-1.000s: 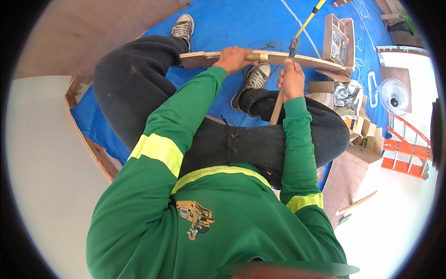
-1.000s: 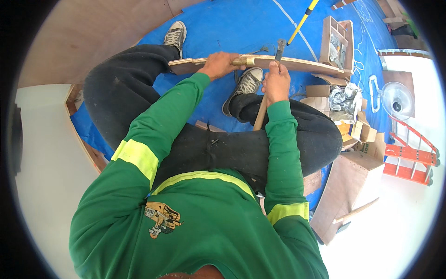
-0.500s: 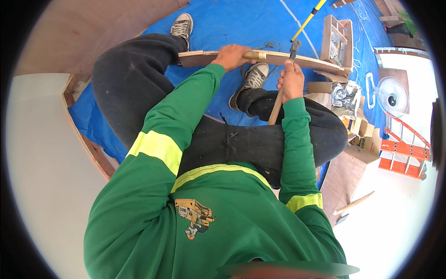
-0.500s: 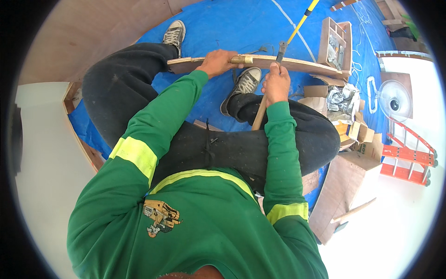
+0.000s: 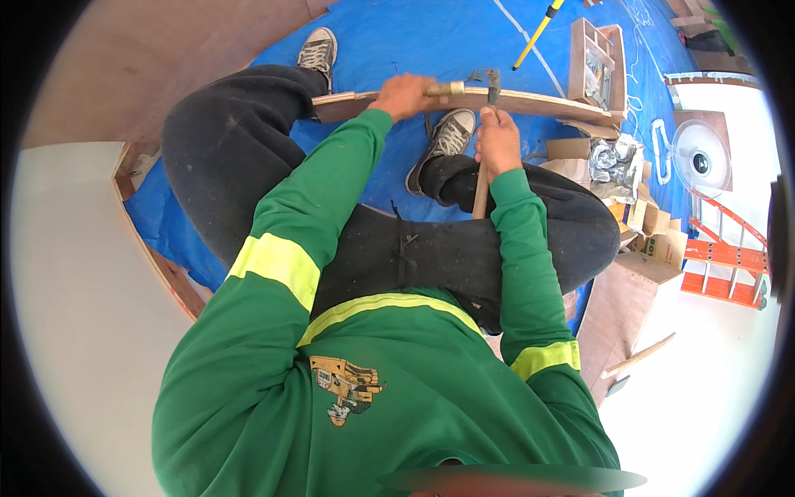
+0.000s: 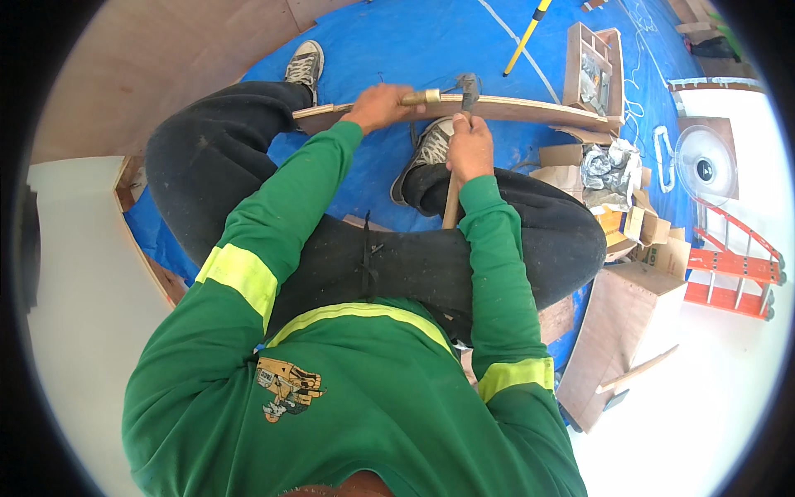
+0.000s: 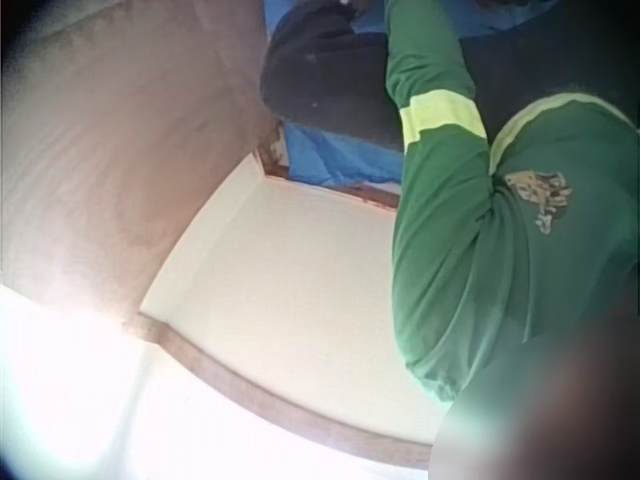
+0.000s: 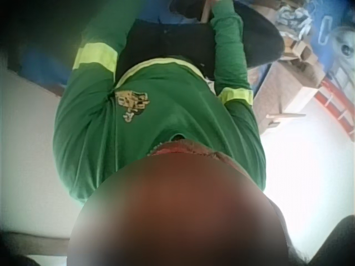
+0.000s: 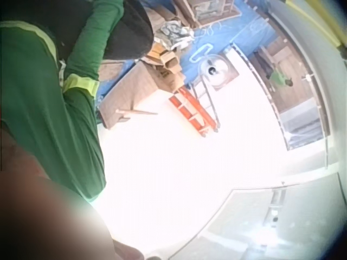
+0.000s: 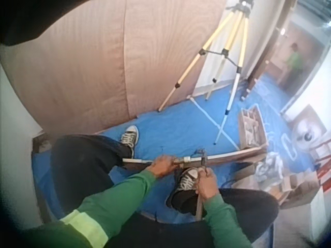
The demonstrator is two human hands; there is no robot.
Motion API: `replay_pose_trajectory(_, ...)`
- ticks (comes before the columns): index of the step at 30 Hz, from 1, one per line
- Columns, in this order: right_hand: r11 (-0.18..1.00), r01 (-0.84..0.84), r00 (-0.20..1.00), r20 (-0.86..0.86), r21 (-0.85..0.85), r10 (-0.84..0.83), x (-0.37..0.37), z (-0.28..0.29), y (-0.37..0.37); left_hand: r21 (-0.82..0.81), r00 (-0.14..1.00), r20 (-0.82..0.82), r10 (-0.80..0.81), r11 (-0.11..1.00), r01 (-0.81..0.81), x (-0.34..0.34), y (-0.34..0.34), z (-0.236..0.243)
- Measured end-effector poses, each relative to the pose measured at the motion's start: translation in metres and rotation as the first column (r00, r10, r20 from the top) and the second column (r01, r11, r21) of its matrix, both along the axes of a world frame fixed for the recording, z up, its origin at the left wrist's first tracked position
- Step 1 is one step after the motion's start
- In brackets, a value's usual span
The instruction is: The person smooths a wooden plank with a hand plane, then fits it into a curved wall section. They remove the plank, mark it with a pencil, and use a hammer to tap it into place. The person repeats smoothing and fitting actions on the plank.
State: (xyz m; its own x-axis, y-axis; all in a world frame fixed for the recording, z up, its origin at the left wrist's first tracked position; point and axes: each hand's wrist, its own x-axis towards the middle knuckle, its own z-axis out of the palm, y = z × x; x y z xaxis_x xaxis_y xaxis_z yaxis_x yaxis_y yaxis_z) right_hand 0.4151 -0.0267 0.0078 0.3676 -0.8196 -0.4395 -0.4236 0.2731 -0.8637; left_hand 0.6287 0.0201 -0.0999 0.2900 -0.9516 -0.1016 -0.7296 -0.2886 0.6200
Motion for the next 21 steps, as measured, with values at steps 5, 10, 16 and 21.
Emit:
replay_pose_trajectory(5,0.996,0.077,0.997,0.026,0.045,-0.078,-0.005,0.003,-0.007,-0.010,0.997,-0.048,0.065,0.998,-0.065,0.013,-0.018,0.004)
replay_pose_trajectory(10,0.996,0.083,0.994,0.070,0.039,-0.086,0.000,0.018,-0.004,0.121,0.936,0.294,-0.191,0.979,0.162,-0.009,-0.020,0.025)
replay_pose_trajectory(16,0.984,0.128,0.892,0.448,-0.124,-0.060,-0.034,0.112,-0.021,0.083,0.965,0.255,-0.060,0.996,0.040,0.053,0.008,0.070)
replay_pose_trajectory(21,0.902,0.247,0.688,0.720,-0.354,0.094,-0.135,0.217,-0.035,0.408,0.876,0.380,-0.297,0.904,0.130,0.092,0.057,0.058)
